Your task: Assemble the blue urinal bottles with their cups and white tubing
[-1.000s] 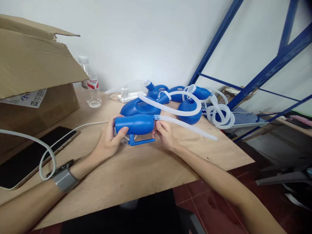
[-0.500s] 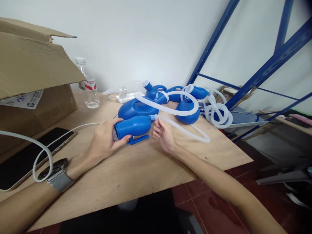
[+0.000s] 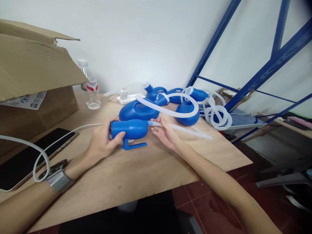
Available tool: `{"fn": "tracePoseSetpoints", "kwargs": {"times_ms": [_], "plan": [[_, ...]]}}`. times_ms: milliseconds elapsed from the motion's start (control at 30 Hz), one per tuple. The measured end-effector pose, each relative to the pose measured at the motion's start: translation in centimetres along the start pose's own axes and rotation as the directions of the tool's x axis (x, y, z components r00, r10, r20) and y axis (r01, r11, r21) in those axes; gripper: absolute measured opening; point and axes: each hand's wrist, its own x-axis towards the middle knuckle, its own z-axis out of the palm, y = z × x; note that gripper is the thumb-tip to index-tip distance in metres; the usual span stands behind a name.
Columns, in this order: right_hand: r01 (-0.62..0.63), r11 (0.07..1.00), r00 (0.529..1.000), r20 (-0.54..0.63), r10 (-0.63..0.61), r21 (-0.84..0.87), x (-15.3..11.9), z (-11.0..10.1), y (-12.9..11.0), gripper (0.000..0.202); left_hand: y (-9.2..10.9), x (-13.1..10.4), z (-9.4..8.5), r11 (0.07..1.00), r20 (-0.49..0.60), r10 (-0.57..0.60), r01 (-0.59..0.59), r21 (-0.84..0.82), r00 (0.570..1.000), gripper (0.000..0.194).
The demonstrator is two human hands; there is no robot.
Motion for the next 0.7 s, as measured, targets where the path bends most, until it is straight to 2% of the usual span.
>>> {"fn": "tracePoseSetpoints", "kwargs": {"times_ms": [100,167,200,267,300,333,367,400,433,467,500,533,567,633,700], "plan": [[-0.05,0.999,0.999,0.009,0.05,-0.02,-0.5,0.4,0.1,0.057,-0.4,0.0,-0.1,0.999,-0.022,0.041,-0.041,-0.017,0.999,0.044],[-0.178,0.975,0.969,0.149,0.197,-0.131,-1.1,0.7,-0.6,0.062,-0.5,0.0,-0.1,0.998,-0.068,0.063,-0.065,-0.017,0.996,0.043],[-0.245,0.94,0.92,0.248,0.303,-0.238,-1.6,0.9,-1.3,0.07,-0.5,0.0,-0.1,0.998,-0.089,0.066,-0.068,-0.014,0.994,0.043],[-0.271,0.823,0.776,0.392,0.494,-0.499,-2.9,1.5,-3.1,0.084,-0.5,0.0,-0.1,0.998,-0.108,0.058,-0.058,-0.004,0.993,0.043],[-0.196,0.777,0.774,0.392,0.497,-0.599,-3.7,1.8,-4.0,0.079,-0.4,0.0,-0.1,0.999,-0.104,0.05,-0.05,0.002,0.993,0.044],[-0.08,0.74,0.828,0.369,0.423,-0.668,-4.4,2.1,-4.9,0.068,-0.4,0.1,-0.1,0.999,-0.098,0.048,-0.048,0.007,0.994,0.044],[0.076,0.697,0.903,0.346,0.255,-0.713,-5.1,2.5,-5.6,0.061,-0.3,0.1,-0.1,0.999,-0.094,0.051,-0.05,0.011,0.994,0.045],[0.24,0.598,0.949,0.316,0.024,-0.765,-5.6,2.8,-6.1,0.052,-0.2,0.1,-0.1,0.998,-0.092,0.056,-0.055,0.015,0.994,0.045],[0.37,0.44,0.929,0.321,-0.183,-0.818,-5.8,3.0,-6.5,0.041,0.0,0.1,-0.1,0.998,-0.093,0.066,-0.065,0.017,0.993,0.045],[0.448,0.261,0.872,0.353,-0.338,-0.855,-5.9,3.2,-6.5,0.03,0.1,0.0,0.0,0.997,-0.096,0.081,-0.08,0.017,0.992,0.045],[0.48,0.094,0.817,0.406,-0.41,-0.872,-5.8,3.3,-6.4,0.022,0.1,-0.1,0.0,0.995,-0.1,0.098,-0.096,0.018,0.99,0.046],[0.496,-0.032,0.787,0.465,-0.405,-0.868,-5.5,3.4,-6.0,0.024,0.2,-0.2,0.0,0.993,-0.104,0.115,-0.113,0.019,0.988,0.045],[0.506,-0.109,0.786,0.51,-0.349,-0.855,-5.1,3.4,-5.6,0.033,0.2,-0.3,0.0,0.991,-0.105,0.134,-0.133,0.022,0.985,0.045],[0.5,-0.158,0.832,0.523,-0.186,-0.851,-4.2,3.7,-4.5,0.048,0.2,-0.5,0.1,0.984,-0.099,0.177,-0.175,0.024,0.979,0.044],[0.449,-0.166,0.887,0.46,-0.037,-0.878,-3.5,4.1,-3.7,0.053,0.2,-0.7,0.1,0.977,-0.095,0.212,-0.212,0.012,0.973,0.042]]}}
